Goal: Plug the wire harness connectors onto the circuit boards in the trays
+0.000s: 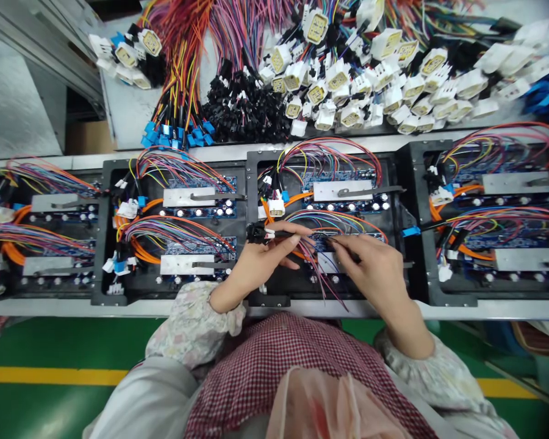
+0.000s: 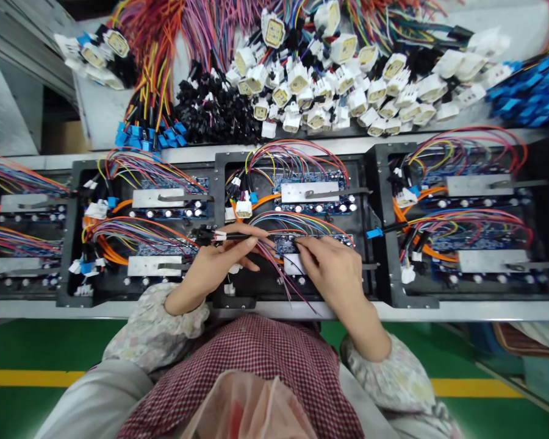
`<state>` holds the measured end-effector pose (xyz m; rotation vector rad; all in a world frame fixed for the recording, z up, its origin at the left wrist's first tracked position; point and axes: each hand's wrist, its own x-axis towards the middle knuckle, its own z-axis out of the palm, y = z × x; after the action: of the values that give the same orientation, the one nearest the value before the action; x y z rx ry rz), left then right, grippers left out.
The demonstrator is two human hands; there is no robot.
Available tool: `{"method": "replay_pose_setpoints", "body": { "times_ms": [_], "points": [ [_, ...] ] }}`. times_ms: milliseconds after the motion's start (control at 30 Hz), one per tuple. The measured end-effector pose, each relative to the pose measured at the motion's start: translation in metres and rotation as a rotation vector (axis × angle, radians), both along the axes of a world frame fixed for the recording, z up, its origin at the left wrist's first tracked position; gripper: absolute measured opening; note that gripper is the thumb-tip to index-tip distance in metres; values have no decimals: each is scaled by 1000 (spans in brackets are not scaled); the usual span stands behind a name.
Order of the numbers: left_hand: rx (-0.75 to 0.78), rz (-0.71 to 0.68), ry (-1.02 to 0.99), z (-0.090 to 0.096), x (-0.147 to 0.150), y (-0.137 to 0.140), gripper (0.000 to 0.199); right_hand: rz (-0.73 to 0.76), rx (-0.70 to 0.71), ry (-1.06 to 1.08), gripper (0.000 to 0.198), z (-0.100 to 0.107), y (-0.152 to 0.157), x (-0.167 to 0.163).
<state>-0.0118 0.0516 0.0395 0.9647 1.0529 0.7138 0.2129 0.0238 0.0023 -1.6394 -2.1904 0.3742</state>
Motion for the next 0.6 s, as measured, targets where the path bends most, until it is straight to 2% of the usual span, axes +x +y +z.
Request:
{"method": "replay_pose_setpoints", "body": {
  "times_ms": [200,300,367,433,500,600],
  "points": [
    [50,23,17,-2,1,1,23,-31,69,57,22,19,-7,-3],
    [51,40,-45,-4,2,2,21,50,5,22,20,33,-14,-2],
    [49,61,-76,-6,2,3,20,79,-9,-29,28,37,-16,3],
    [42,78,-76,-7,3,4,21,-24,70,-35,32,37,-15,13],
    [21,68,-76,-8,3,4,21,-131,142,-32,24,33,-11,22],
    [-5,36,-101,-7,4,3,22,-71,92,-51,17,23,-6,30]
  ]
}}
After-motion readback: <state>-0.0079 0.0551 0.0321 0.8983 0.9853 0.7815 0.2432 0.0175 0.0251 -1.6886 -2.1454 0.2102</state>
